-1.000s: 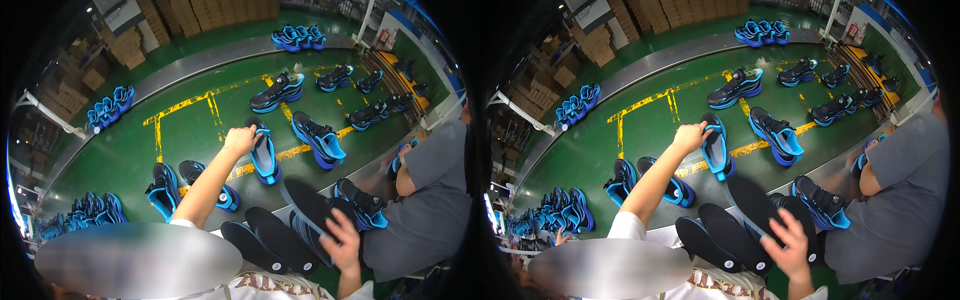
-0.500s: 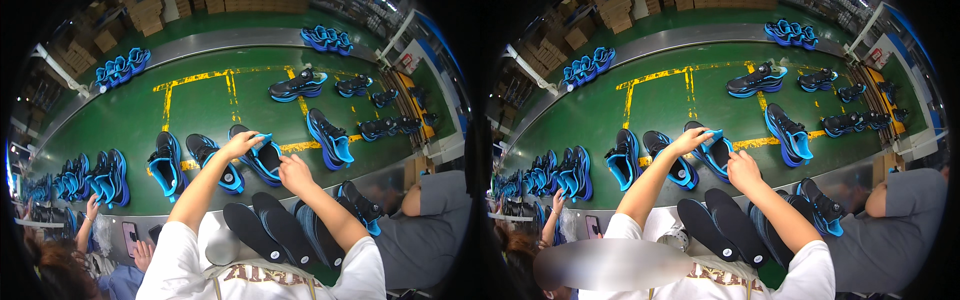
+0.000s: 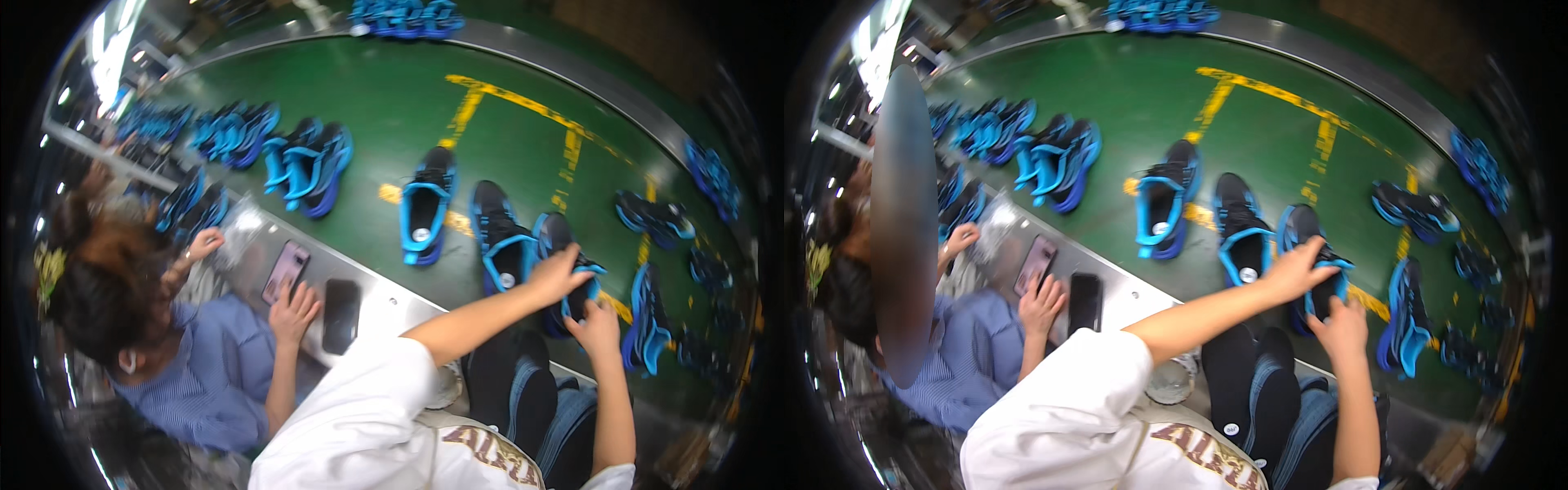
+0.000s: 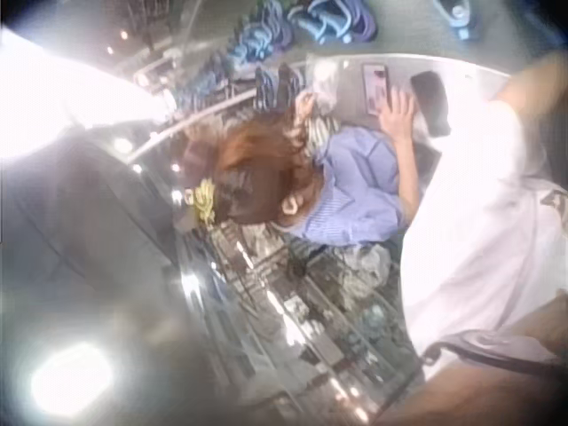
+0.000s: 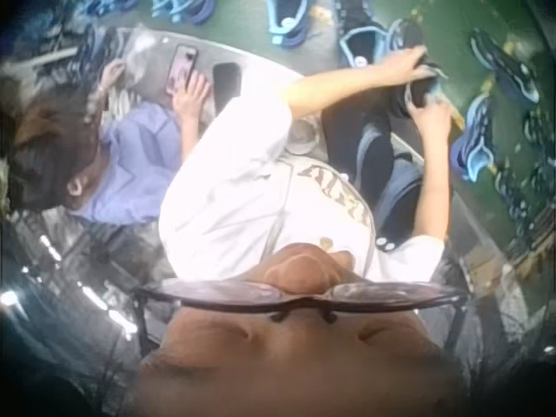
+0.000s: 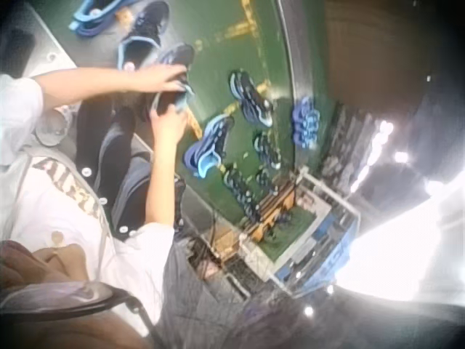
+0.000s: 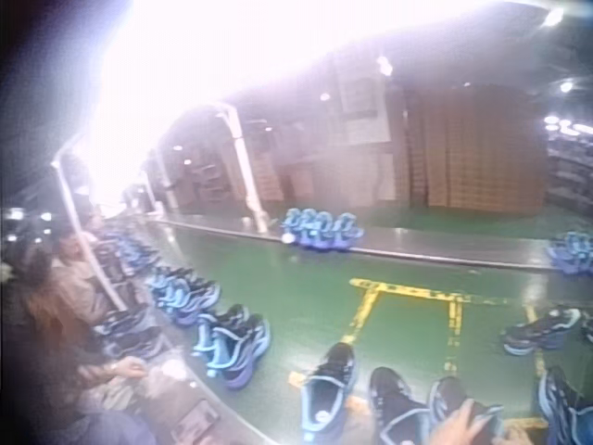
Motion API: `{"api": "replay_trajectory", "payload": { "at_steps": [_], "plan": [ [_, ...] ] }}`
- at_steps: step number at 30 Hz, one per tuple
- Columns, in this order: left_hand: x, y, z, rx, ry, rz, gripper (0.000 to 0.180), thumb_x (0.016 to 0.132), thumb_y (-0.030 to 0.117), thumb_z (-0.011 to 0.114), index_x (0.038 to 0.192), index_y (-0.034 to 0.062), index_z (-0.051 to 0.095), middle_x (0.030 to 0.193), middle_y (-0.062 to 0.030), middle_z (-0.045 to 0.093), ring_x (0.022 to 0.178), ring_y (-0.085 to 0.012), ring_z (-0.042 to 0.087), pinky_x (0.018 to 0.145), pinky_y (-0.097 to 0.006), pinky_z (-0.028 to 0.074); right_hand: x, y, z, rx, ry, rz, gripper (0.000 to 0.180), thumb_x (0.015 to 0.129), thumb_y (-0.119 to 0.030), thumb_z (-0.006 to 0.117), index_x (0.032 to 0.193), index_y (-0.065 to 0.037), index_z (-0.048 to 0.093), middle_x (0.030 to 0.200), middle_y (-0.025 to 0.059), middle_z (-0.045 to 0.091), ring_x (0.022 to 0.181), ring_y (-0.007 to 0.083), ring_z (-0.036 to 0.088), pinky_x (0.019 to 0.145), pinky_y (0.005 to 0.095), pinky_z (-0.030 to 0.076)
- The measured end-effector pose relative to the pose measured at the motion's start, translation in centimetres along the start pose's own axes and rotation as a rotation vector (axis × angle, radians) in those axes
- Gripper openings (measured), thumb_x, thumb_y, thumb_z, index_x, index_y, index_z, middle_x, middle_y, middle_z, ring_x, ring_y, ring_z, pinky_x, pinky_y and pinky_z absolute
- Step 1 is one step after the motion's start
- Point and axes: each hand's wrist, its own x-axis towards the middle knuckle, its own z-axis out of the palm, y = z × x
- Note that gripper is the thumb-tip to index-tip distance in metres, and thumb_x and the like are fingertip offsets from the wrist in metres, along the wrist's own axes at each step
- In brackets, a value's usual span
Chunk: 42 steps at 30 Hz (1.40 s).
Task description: The person inserts insoles into sneakers by hand along an assembly line, pushing each insole into the interior of a shoe.
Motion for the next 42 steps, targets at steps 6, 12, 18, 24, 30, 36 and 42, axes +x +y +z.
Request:
{"api": "replay_trajectory", "payload": {
  "at_steps": [6, 12, 18, 24, 30, 36, 42],
  "plan": [
    [1.8, -1.4, -0.5, -0.198, 0.021, 0.004, 0.038, 0.081, 0.035, 0.055, 0.078, -0.0028, 0.055, 0.077, -0.0229, 0.057, 0.076, -0.0394, 0.055, 0.062, -0.043, 0.042, 0.2, 3.5, 1.9, 0.174, 0.121, -0.339, 0.008, 0.067, -0.005, 0.06, 0.068, 0.002, 0.06, 0.069, 0.0163, 0.05, 0.067, 0.0323, 0.051, 0.061, 0.0395, 0.042],
    [3.3, -3.1, 0.5, -0.165, -0.055, 0.105, 0.04, 0.08, 0.036, 0.056, 0.073, -0.0025, 0.053, 0.067, -0.0205, 0.054, 0.065, -0.0363, 0.054, 0.057, -0.042, 0.04, 3.4, 3.5, 6.1, 0.077, 0.246, -0.393, 0.008, 0.069, -0.003, 0.056, 0.073, 0.003, 0.057, 0.074, 0.0176, 0.05, 0.07, 0.0342, 0.05, 0.064, 0.0406, 0.041],
    [2.9, -3.2, 0.1, -0.193, -0.025, 0.062, 0.039, 0.079, 0.036, 0.058, 0.086, -0.0017, 0.057, 0.077, -0.0195, 0.06, 0.073, -0.0338, 0.058, 0.062, -0.039, 0.044, 5.4, 3.8, 6.3, -0.078, -0.006, -0.322, 0.012, 0.071, -0.003, 0.051, 0.081, 0.004, 0.051, 0.083, 0.0201, 0.051, 0.078, 0.0366, 0.051, 0.068, 0.044, 0.042],
    [2.9, -3.2, 0.7, -0.214, 0.035, 0.086, 0.038, 0.079, 0.034, 0.058, 0.094, -0.0011, 0.055, 0.079, -0.0198, 0.06, 0.074, -0.0345, 0.058, 0.062, -0.039, 0.044, 5.6, 4.5, 7.2, -0.199, 0.065, -0.405, 0.018, 0.073, -0.003, 0.046, 0.089, 0.004, 0.05, 0.087, 0.0194, 0.052, 0.081, 0.035, 0.051, 0.071, 0.042, 0.043],
    [2.4, -3.2, -0.3, -0.213, -0.019, 0.085, 0.033, 0.08, 0.032, 0.058, 0.085, -0.0007, 0.053, 0.074, -0.0199, 0.057, 0.071, -0.0367, 0.056, 0.06, -0.04, 0.042, 6.5, 5.6, 8.0, -0.44, -0.239, -0.476, 0.03, 0.074, -0.008, 0.043, 0.098, 0.005, 0.054, 0.101, 0.021, 0.051, 0.091, 0.0344, 0.05, 0.077, 0.0416, 0.043],
    [2.6, -2.7, -0.1, -0.262, -0.053, 0.114, 0.032, 0.08, 0.031, 0.058, 0.082, -0.0006, 0.054, 0.073, -0.0187, 0.057, 0.071, -0.0357, 0.056, 0.06, -0.039, 0.042, 8.6, 4.6, 7.4, -0.426, -0.603, -0.502, 0.038, 0.073, -0.019, 0.047, 0.107, -0.003, 0.055, 0.119, 0.0214, 0.046, 0.109, 0.0365, 0.043, 0.089, 0.0407, 0.038],
    [2.3, -2.0, 0.7, -0.305, -0.035, -0.014, 0.031, 0.079, 0.031, 0.058, 0.085, 0.0007, 0.055, 0.075, -0.0161, 0.059, 0.072, -0.0325, 0.058, 0.062, -0.038, 0.044, 8.1, 4.4, 7.4, -0.115, -0.394, -0.591, 0.051, 0.065, -0.012, 0.058, 0.115, -0.003, 0.049, 0.118, 0.0197, 0.049, 0.114, 0.0371, 0.04, 0.096, 0.0405, 0.032]
  ]
}}
